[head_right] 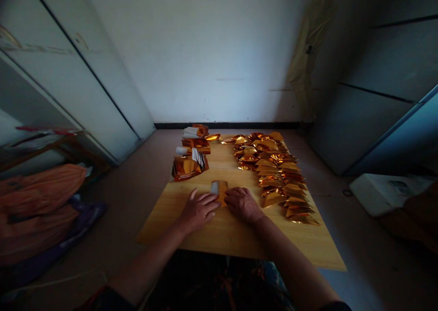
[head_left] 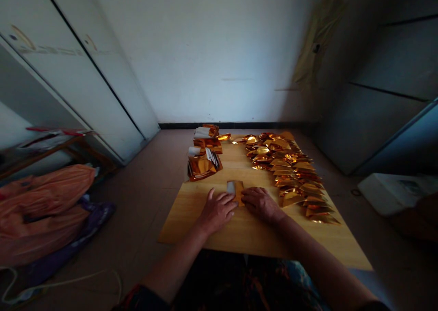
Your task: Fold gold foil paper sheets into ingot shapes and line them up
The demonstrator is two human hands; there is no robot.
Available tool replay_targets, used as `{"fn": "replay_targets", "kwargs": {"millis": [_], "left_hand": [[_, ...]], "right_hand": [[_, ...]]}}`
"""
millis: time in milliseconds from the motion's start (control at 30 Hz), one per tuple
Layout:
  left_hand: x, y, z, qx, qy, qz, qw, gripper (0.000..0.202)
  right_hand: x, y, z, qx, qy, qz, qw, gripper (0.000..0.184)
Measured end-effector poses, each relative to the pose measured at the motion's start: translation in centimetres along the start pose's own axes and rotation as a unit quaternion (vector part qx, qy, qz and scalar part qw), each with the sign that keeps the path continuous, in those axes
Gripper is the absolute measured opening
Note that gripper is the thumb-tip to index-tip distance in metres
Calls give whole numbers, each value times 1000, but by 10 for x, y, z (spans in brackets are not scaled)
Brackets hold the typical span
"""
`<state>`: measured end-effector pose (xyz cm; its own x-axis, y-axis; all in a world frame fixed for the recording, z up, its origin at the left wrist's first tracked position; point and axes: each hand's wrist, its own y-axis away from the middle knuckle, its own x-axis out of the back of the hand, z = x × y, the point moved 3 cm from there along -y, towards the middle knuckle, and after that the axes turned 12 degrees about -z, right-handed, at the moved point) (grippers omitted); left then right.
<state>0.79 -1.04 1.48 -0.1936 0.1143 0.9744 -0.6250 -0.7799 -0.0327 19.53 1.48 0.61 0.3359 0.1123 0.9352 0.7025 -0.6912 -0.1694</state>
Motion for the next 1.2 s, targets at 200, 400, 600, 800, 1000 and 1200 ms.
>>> {"fn": "replay_targets", "kwargs": {"millis": [200,400,600,800,1000,1200], "left_hand": [[-5,-16,7,39,-1,55,998,11],[-3,-17,12,24,-60,87,994,21],[2,-13,15,12,-71,63,995,16],[-1,-15,15,18,-82,60,995,15],[-3,-14,16,38,-70,73,994,15],[-1,-12,8,53,-12,74,996,16]], "right_hand": [[-2,0,3,-4,-26,7,1000,26],[-6,0,10,-4,-28,19,999,28],[-4,-1,8,-4,-40,16,999,27],[-4,-1,7,-12,-32,14,999,24],[0,0,6,-5,-32,13,999,26],[4,-3,-1,0,-5,6,1000,25]]}}
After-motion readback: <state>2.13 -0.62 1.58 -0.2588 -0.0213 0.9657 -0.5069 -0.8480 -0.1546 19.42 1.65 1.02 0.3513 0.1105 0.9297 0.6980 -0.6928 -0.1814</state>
